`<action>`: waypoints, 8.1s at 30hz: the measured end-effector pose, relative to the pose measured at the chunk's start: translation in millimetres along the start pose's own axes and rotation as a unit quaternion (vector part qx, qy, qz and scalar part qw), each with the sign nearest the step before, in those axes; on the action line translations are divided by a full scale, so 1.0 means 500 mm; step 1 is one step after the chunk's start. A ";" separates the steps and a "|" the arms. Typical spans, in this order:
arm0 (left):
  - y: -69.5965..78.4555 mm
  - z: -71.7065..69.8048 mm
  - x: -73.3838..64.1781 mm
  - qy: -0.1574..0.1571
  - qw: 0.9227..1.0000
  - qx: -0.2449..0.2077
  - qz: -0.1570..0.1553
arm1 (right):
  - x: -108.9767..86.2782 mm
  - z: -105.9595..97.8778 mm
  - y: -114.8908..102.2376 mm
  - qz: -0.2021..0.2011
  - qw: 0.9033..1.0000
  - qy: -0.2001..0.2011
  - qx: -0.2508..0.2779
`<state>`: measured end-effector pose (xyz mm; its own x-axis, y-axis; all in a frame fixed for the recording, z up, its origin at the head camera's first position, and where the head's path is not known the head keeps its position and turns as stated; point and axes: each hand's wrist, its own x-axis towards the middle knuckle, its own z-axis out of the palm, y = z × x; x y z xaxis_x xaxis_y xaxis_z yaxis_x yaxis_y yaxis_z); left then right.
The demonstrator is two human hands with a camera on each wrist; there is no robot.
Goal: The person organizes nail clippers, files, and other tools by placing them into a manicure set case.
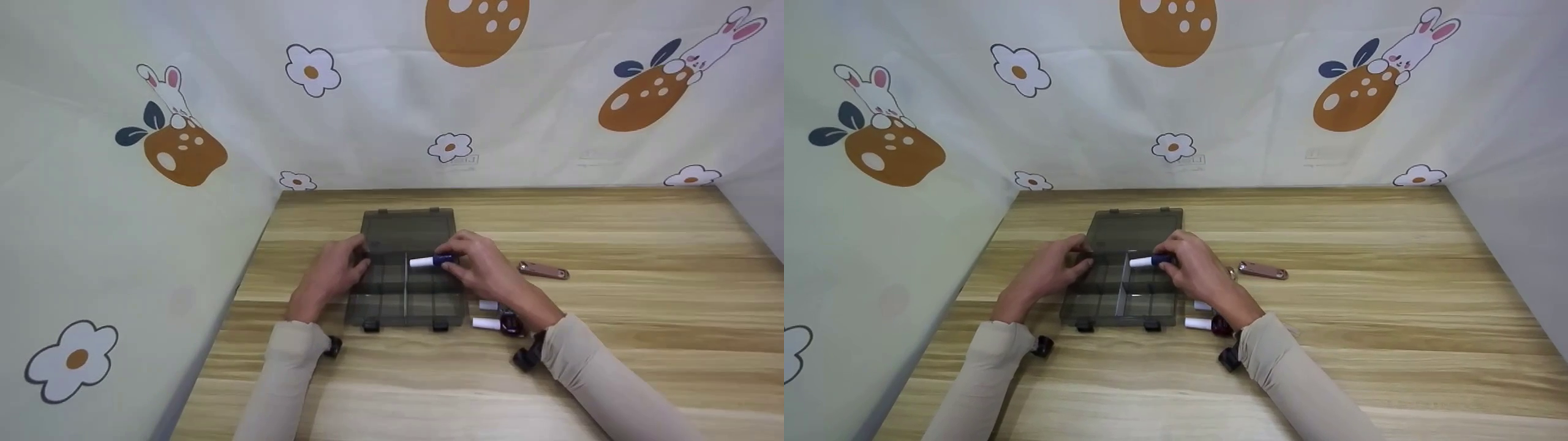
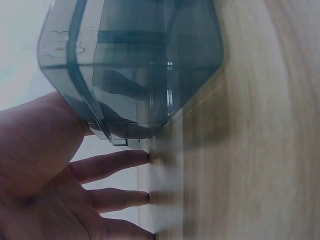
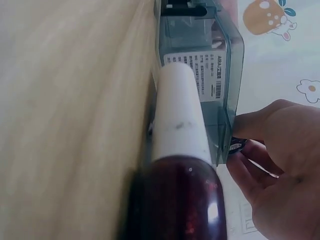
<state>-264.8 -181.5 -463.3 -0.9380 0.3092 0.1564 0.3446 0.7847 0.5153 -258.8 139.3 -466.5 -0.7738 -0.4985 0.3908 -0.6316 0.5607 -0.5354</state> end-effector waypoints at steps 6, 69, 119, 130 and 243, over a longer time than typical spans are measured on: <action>-0.001 0.002 -0.001 0.000 1.000 0.003 -0.008 | 0.001 0.000 -0.002 0.006 1.000 0.011 -0.015; -0.001 0.002 0.002 -0.009 1.000 0.007 -0.020 | -0.015 -0.046 0.034 0.079 0.997 0.001 0.024; -0.002 0.004 0.001 0.001 1.000 0.023 0.008 | -0.103 -0.132 0.106 0.048 0.985 -0.168 0.004; -0.001 0.004 0.001 -0.008 1.000 0.020 -0.010 | -0.101 -0.131 0.098 0.045 0.984 -0.174 0.004; -0.002 0.005 0.004 0.001 1.000 0.023 0.019 | -0.016 -0.013 -0.012 -0.071 0.992 -0.098 0.023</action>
<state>-266.9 -180.5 -465.5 -0.9241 0.3383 0.1778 0.3818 0.7962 0.4693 -249.2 144.2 -461.2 -0.6507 -0.6917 0.3132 -0.7269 0.4482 -0.5204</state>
